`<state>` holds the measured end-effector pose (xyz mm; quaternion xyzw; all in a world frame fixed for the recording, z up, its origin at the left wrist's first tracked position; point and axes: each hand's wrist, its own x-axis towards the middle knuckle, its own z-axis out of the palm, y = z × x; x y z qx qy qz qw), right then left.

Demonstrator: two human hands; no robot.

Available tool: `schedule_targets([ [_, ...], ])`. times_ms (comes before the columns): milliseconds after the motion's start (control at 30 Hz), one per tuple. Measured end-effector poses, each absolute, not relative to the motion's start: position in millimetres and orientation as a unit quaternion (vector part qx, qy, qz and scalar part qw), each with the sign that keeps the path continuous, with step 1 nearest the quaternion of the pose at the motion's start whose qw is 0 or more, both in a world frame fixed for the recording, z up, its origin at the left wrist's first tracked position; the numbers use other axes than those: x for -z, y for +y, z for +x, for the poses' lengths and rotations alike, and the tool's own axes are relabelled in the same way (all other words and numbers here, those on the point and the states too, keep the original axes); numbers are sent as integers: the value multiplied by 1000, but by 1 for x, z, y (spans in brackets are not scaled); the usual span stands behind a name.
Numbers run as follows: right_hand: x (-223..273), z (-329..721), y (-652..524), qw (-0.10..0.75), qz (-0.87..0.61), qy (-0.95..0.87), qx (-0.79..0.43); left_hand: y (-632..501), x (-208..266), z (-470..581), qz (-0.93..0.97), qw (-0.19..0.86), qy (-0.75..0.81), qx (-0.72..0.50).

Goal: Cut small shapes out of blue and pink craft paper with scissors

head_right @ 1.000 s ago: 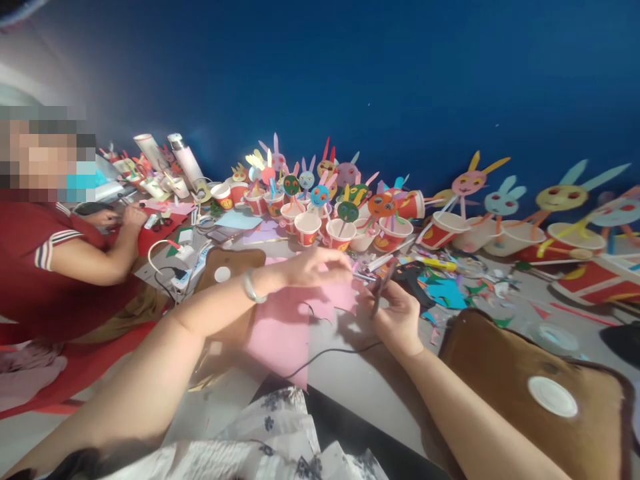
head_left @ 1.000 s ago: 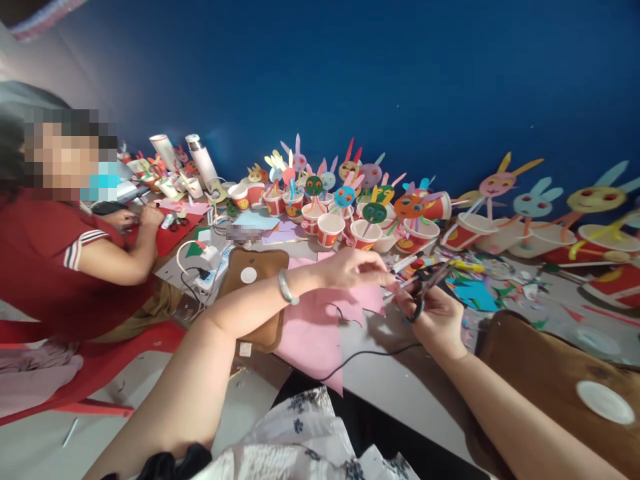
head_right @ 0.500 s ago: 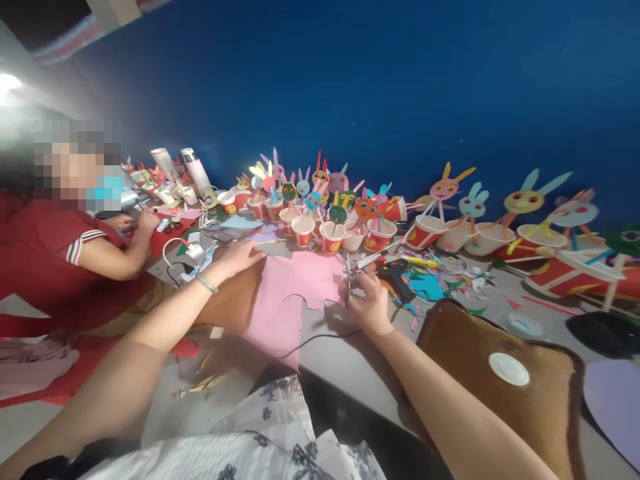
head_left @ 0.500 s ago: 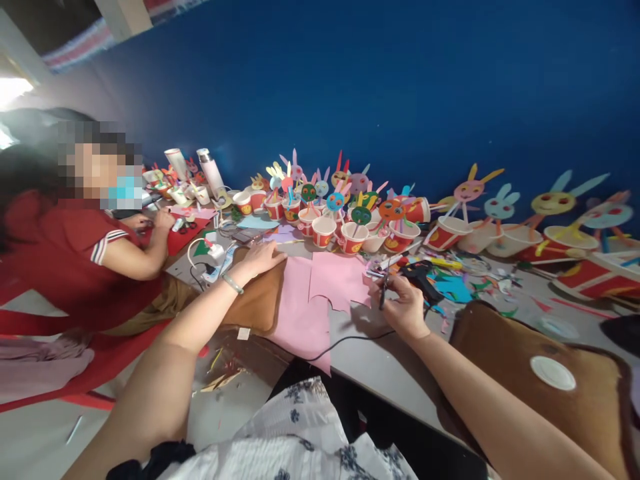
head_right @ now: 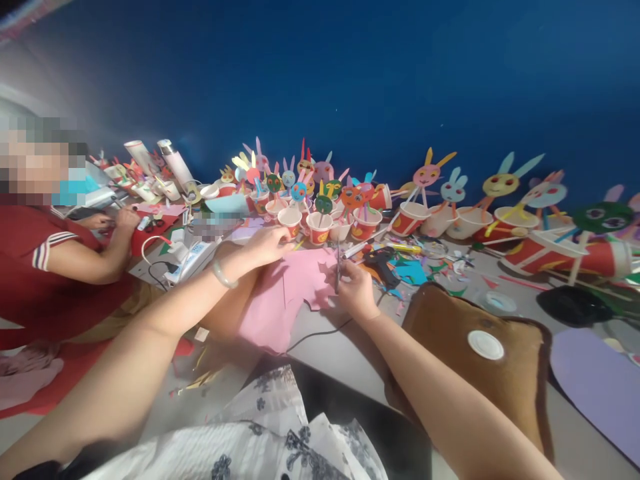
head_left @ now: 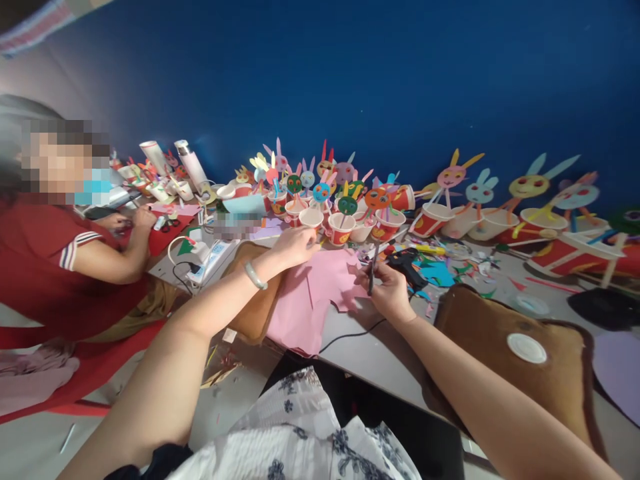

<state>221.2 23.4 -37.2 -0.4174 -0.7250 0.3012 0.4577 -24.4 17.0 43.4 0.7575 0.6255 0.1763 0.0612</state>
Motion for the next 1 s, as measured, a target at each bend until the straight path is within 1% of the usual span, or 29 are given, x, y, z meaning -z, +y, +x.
schedule_targets([
  [67,35,221,24,463,-423,-709,-324,26,-49,-8,786,171,558,-204],
  [133,31,221,24,470,-426,-686,-356,33,-46,5,797,259,499,-222],
  [267,28,221,23,474,-419,-660,-406,40,-24,17,784,429,357,-271],
  [400,30,220,22,464,-425,-650,-426,40,-3,14,703,521,368,-316],
  [467,31,219,20,459,-435,-646,-428,40,2,10,696,532,360,-322],
  [667,28,217,16,450,-449,-655,-408,40,0,4,761,482,299,-314],
  [767,25,217,14,444,-441,-671,-399,37,0,9,756,507,294,-290],
  [900,20,218,13,439,-427,-674,-412,32,4,16,733,492,332,-333],
  [1000,16,218,11,439,-421,-658,-444,28,4,19,694,541,340,-332],
])
